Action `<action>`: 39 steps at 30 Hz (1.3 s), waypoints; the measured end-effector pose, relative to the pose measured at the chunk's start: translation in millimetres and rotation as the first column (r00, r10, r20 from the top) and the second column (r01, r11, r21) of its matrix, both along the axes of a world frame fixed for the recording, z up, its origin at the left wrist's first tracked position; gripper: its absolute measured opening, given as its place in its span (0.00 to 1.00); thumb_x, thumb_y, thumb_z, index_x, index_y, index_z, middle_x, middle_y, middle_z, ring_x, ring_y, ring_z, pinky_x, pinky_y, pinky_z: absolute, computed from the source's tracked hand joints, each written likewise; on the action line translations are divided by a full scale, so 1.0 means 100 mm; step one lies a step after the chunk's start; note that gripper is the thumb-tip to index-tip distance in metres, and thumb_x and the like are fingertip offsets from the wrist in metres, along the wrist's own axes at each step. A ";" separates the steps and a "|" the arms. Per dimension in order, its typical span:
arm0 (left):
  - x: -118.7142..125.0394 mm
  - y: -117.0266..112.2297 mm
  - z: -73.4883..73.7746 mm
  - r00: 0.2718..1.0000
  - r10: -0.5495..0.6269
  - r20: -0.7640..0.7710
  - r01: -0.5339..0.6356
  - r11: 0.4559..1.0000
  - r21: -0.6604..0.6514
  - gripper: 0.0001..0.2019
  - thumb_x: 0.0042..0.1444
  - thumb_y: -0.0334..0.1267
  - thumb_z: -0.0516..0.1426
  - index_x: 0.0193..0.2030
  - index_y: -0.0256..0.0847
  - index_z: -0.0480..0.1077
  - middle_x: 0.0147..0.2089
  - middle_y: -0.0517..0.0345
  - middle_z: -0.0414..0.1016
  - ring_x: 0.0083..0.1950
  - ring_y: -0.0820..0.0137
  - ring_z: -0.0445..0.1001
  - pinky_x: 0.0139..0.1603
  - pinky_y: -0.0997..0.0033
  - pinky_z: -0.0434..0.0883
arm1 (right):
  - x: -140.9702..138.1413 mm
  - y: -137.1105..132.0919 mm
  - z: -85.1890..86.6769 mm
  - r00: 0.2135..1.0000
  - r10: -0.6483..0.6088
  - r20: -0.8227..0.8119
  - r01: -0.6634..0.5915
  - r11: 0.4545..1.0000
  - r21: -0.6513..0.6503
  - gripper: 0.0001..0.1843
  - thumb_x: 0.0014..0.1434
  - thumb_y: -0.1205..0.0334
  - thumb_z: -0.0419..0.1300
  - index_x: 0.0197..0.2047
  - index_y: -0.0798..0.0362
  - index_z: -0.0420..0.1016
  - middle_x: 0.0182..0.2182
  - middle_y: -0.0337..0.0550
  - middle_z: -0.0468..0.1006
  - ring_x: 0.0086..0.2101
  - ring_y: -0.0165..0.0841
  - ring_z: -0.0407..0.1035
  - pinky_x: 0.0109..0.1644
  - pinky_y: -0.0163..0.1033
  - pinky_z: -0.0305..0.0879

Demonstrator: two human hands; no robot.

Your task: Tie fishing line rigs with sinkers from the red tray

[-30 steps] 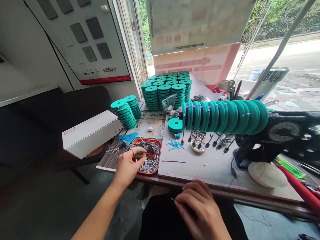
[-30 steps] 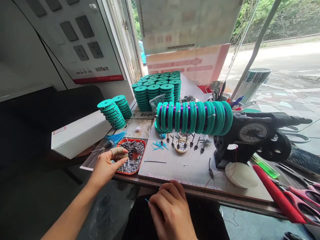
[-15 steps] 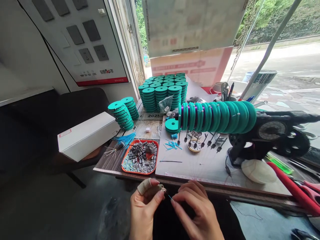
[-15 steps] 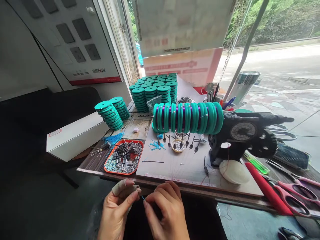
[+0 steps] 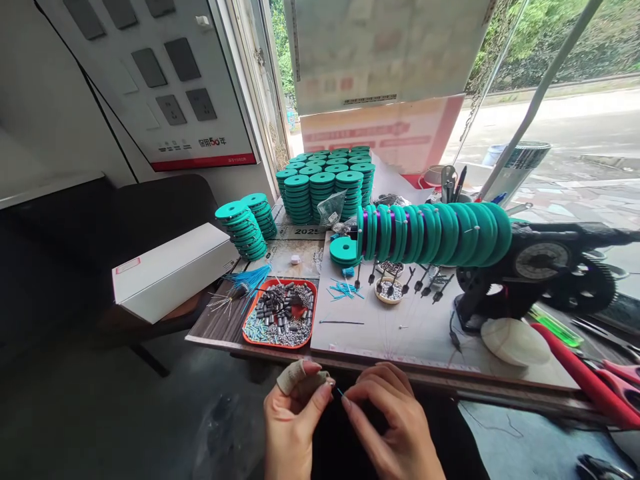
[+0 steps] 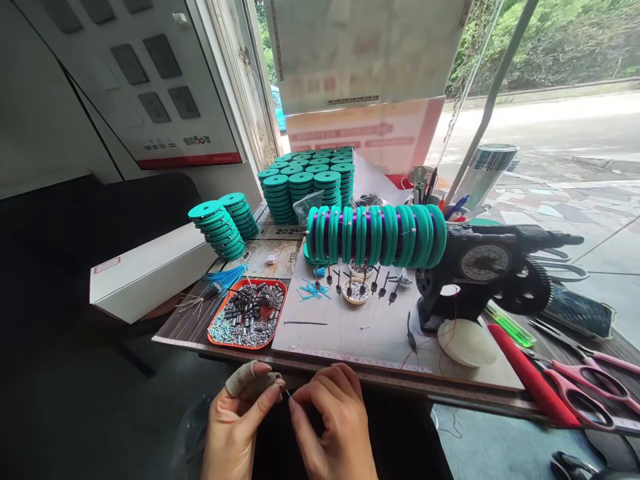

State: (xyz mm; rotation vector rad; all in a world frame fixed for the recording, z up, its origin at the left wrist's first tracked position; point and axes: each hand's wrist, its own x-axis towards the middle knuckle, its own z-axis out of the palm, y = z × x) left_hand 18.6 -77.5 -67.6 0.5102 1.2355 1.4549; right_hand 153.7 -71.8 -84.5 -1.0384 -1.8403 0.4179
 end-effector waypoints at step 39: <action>-0.09 0.02 -0.34 -0.206 0.287 -0.935 0.506 0.850 0.149 0.16 0.63 0.38 0.42 0.49 0.37 0.66 0.18 0.65 0.70 0.19 0.73 0.69 0.24 0.74 0.64 | 0.02 0.61 0.46 0.846 0.176 0.503 0.168 0.808 -0.565 0.09 0.55 0.66 0.53 0.30 0.52 0.75 0.28 0.41 0.75 0.32 0.28 0.64 0.32 0.30 0.45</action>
